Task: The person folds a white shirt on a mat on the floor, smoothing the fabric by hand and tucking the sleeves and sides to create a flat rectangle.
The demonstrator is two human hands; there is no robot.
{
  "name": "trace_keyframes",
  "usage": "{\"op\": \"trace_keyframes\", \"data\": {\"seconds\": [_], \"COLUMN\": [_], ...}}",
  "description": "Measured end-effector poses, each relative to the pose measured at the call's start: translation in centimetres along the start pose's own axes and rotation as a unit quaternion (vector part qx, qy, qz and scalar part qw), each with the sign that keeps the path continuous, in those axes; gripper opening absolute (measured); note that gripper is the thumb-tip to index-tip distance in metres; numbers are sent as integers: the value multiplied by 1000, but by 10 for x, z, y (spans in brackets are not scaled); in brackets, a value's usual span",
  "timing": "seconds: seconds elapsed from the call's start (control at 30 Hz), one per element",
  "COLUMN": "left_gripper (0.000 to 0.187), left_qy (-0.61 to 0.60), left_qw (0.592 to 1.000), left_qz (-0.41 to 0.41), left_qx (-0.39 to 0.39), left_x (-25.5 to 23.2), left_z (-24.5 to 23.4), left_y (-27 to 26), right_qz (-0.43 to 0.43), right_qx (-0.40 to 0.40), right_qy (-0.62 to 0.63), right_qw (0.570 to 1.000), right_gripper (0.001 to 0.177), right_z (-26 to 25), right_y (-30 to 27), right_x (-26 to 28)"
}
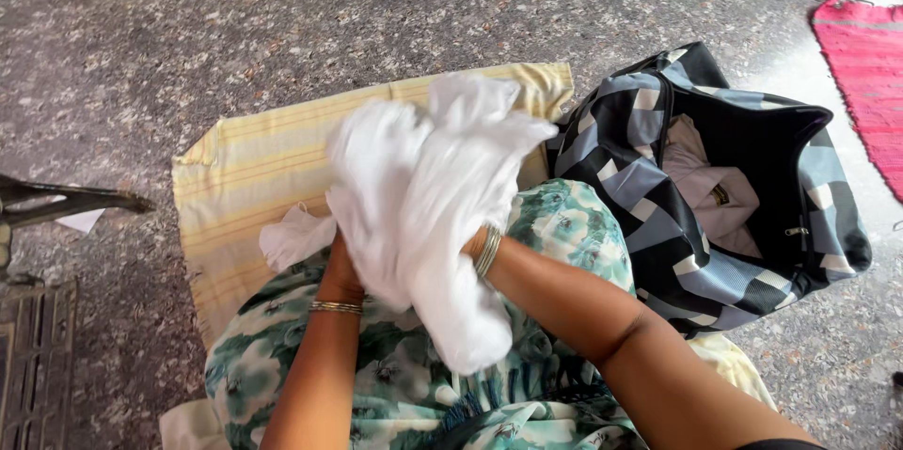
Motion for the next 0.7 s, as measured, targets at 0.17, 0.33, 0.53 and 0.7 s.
{"op": "trace_keyframes", "data": {"seconds": [0.17,0.33,0.53,0.7], "left_gripper": [29,30,32,33], "left_qy": [18,30,54,102], "left_qw": [999,997,996,992], "left_qz": [11,68,71,-24], "left_qx": [-33,-30,6,70], "left_x": [-12,-53,-57,15], "left_z": [-15,-16,-29,-45], "left_y": [20,53,38,22], "right_qz": [1,19,63,84], "right_qx": [69,21,5,8], "right_qy": [-22,4,54,65], "right_qw": [997,1000,997,994], "right_gripper": [78,75,72,70], "right_z": [31,-1,-28,-39], "right_y": [-22,11,41,31], "right_x": [-8,-36,-79,-103]}}
Point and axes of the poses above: each hand's wrist, its own y-axis towards the middle knuckle, its own z-axis out of the palm, x = y × z, the point moved 7 cm from there along y, towards the middle knuckle, and after that the axes turned 3 degrees about x, right-handed, at the moved point
